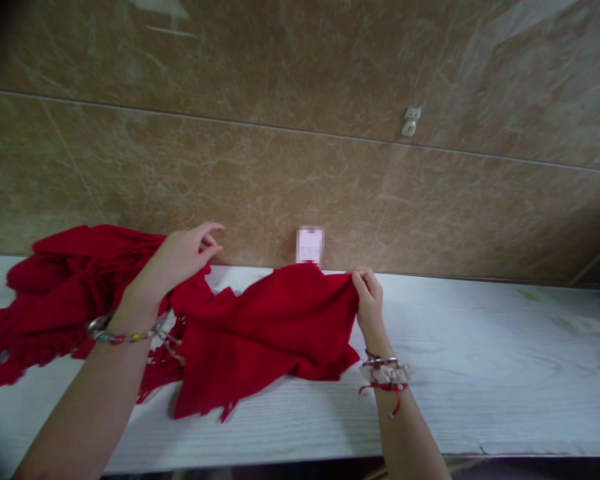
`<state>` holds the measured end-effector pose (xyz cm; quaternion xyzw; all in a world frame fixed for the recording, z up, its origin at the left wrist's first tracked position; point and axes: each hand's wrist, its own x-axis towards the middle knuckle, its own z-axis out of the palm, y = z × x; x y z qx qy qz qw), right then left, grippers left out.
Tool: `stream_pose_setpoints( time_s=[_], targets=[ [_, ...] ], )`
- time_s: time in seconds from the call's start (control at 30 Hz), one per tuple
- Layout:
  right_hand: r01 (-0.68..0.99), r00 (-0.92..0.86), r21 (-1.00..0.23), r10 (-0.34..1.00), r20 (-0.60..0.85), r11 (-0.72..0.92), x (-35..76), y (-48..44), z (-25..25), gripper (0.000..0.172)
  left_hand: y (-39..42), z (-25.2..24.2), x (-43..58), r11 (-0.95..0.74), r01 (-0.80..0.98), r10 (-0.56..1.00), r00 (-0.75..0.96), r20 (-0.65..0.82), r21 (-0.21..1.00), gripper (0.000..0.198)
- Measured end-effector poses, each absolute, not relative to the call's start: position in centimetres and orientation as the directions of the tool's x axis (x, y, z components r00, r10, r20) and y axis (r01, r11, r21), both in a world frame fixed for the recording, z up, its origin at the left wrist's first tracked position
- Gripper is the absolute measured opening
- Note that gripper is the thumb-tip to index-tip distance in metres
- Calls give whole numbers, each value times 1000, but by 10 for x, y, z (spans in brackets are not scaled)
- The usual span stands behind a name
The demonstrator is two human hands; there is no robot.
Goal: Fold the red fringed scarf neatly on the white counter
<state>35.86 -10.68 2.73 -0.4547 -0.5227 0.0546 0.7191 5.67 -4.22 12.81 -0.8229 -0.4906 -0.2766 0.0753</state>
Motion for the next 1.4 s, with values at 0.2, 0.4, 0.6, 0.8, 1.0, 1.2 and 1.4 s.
stream_pose_setpoints(
  time_s=[0.2,0.4,0.6,0.8,1.0,1.2,1.4],
  targets=[
    [426,264,-743,714,648,516,355,-104,25,29,-36,110,71,-605,764,789,536,301,225,33],
    [691,90,-609,790,607,389,346,-96,12,19,-22,54,123,-753,601,657,707,262,267,37],
    [782,69,-507,758,648,362,348,-90,-1,16,-19,36,133,-722,486,655,710,258,493,45],
    [666,123,-567,678,725,485,342,-94,10,17,-7,55,117,-664,531,741,562,368,526,34],
    [609,30,-539,662,749,582,329,-106,21,13,-13,46,127,-729,361,627,692,358,581,54],
    [618,-63,-465,629,775,634,323,-110,24,11,-18,40,135,-679,130,526,773,355,723,43],
    [580,-133,-507,688,714,638,320,-115,28,12,-15,38,135,-683,170,595,693,407,710,36]
  ],
)
